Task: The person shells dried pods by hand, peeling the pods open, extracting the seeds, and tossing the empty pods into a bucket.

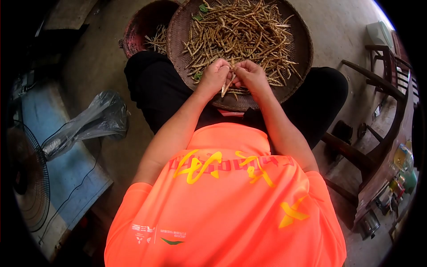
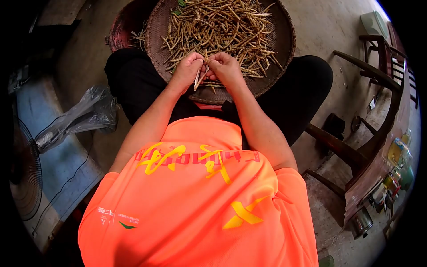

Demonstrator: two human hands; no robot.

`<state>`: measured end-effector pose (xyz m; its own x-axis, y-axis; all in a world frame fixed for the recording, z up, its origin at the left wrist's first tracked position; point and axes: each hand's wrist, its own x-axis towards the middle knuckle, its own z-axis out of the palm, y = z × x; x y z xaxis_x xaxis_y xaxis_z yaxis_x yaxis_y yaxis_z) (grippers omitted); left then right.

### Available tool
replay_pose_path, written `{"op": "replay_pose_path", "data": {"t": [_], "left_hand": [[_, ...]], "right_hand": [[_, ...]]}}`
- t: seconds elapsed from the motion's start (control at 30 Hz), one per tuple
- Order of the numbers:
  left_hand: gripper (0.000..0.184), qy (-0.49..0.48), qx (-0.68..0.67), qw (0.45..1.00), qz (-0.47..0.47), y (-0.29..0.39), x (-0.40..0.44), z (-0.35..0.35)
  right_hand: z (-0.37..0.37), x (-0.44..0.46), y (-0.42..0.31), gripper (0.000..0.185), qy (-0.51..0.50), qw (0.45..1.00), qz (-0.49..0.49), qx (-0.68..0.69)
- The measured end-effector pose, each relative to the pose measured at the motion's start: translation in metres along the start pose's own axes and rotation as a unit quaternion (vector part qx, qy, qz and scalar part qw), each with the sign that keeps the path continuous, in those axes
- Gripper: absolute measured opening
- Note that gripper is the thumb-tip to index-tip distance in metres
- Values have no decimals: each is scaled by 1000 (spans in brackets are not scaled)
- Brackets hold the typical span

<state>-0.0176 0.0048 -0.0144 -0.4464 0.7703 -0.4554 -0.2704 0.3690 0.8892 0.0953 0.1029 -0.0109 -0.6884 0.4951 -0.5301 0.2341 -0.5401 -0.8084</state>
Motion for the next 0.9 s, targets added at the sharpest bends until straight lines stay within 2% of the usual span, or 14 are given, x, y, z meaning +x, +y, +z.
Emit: {"op": "replay_pose_path", "data": {"t": [0.07, 0.4, 0.5, 0.57, 0.77, 0.9], "left_hand": [[9, -6, -42, 998, -47, 8, -3, 1], [12, -27, -111, 990, -76, 10, -5, -1], [12, -19, -98, 992, -80, 8, -4, 0], [9, 7, -13, 1000, -19, 1, -1, 2], [16, -2, 12, 1000, 22, -3, 1, 0], [14, -30, 24, 999, -31, 14, -7, 0]], "right_hand": [[0, 2, 3, 13, 0, 1000, -13, -6], [0, 0, -1, 14, 39, 999, -11, -19], [-1, 1, 1, 15, 35, 999, 11, 1], [-1, 1, 2, 14, 28, 999, 25, 13], [-1, 0, 3, 11, 19, 997, 53, 57], [0, 1, 7, 10, 17, 993, 52, 109]]}}
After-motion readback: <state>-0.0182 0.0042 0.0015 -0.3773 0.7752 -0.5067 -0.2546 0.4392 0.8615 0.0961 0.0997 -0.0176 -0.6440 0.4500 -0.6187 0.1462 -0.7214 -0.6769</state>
